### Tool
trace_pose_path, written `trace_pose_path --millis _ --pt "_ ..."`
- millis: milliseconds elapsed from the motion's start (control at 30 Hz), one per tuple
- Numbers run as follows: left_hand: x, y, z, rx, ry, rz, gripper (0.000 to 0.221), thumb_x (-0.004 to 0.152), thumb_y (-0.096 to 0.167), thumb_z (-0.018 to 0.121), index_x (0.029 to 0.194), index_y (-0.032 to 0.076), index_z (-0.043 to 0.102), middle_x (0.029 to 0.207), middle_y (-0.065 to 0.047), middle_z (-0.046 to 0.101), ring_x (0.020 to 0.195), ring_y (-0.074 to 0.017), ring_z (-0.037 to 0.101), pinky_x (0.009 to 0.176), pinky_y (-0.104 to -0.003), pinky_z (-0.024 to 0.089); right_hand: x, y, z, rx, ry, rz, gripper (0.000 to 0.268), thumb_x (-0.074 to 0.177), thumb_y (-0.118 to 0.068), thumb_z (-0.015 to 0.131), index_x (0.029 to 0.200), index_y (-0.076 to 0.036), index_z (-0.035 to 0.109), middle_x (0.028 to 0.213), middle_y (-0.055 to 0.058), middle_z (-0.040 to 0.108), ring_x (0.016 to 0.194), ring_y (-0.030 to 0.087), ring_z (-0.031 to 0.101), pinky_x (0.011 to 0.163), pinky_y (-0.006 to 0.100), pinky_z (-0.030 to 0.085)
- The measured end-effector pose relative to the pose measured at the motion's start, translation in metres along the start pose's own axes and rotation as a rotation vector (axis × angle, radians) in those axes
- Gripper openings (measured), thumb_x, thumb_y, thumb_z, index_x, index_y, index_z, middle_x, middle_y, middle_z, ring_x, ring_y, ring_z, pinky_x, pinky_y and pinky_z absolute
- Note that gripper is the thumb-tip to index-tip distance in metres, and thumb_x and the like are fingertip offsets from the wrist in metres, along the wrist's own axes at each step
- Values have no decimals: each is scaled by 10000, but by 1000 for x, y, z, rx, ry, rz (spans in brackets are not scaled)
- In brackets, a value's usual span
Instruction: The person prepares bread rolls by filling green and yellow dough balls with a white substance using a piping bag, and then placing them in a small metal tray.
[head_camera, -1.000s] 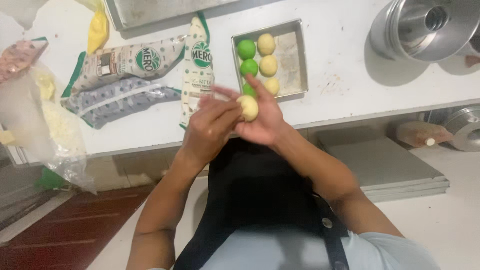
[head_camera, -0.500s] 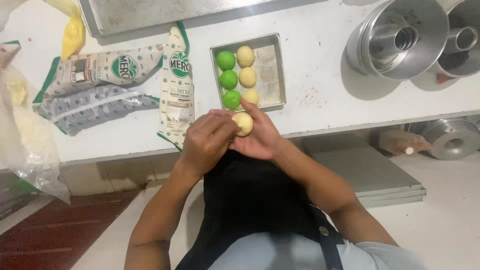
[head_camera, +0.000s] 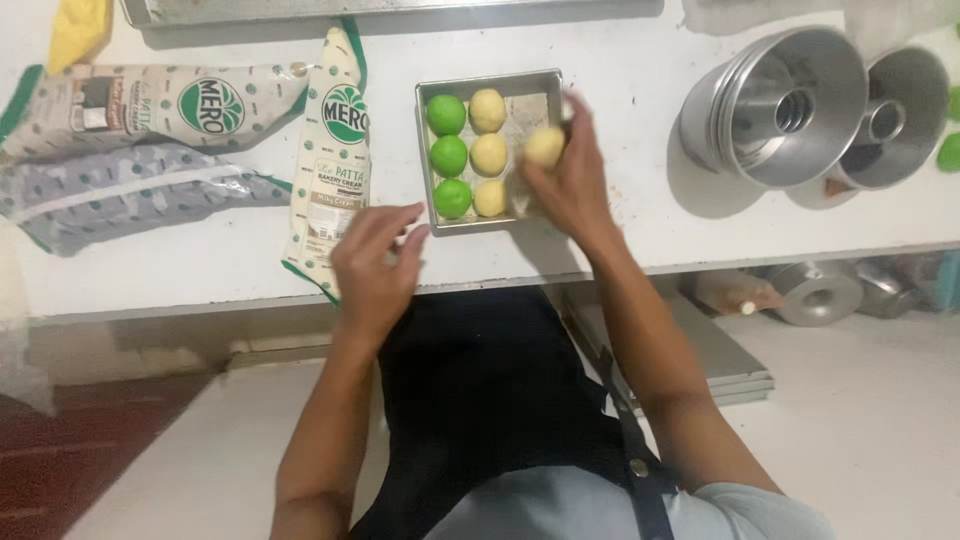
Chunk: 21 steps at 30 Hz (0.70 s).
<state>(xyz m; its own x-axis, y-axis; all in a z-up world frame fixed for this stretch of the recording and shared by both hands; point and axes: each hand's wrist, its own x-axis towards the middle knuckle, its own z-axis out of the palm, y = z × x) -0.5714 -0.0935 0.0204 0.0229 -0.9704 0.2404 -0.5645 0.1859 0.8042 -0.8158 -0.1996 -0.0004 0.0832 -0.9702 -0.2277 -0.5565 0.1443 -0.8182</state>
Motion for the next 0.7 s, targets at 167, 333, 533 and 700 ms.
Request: trace_pose_path --millis 167,333,533,700 --pt "-19 -11 -37 46 19 -30 103 995 38 741 1091 3 755 974 -114 719 754 -231 578 723 -357 485 47 56 13 -437 51 -337 1039 840 7 766 1650 -68 119 1413 91 396 1025 318 470 1000 459 367" --pt "-37 -21 -47 -1 47 -98 103 971 14 749 1068 -18 757 1000 -129 731 867 -243 650 645 -321 534 63 56 33 -680 76 -279 1054 741 -17 640 1667 -159 158 920 -54 617 994 257 471 889 407 300" --pt "-36 -31 -63 -6 79 -108 140 931 -3 781 1066 -33 761 1022 -166 688 911 -268 645 740 -349 523 53 74 29 -578 124 -391 869 981 -108 729 1662 -144 190 998 48 608 883 322 584 915 470 432" --pt "-40 -46 -70 16 60 -129 140 948 7 769 1086 -13 775 1015 -126 704 993 -265 625 602 -294 542 56 77 26 -1474 260 -609 749 943 99 536 1625 -72 280 1087 -100 564 678 32 462 761 267 382"
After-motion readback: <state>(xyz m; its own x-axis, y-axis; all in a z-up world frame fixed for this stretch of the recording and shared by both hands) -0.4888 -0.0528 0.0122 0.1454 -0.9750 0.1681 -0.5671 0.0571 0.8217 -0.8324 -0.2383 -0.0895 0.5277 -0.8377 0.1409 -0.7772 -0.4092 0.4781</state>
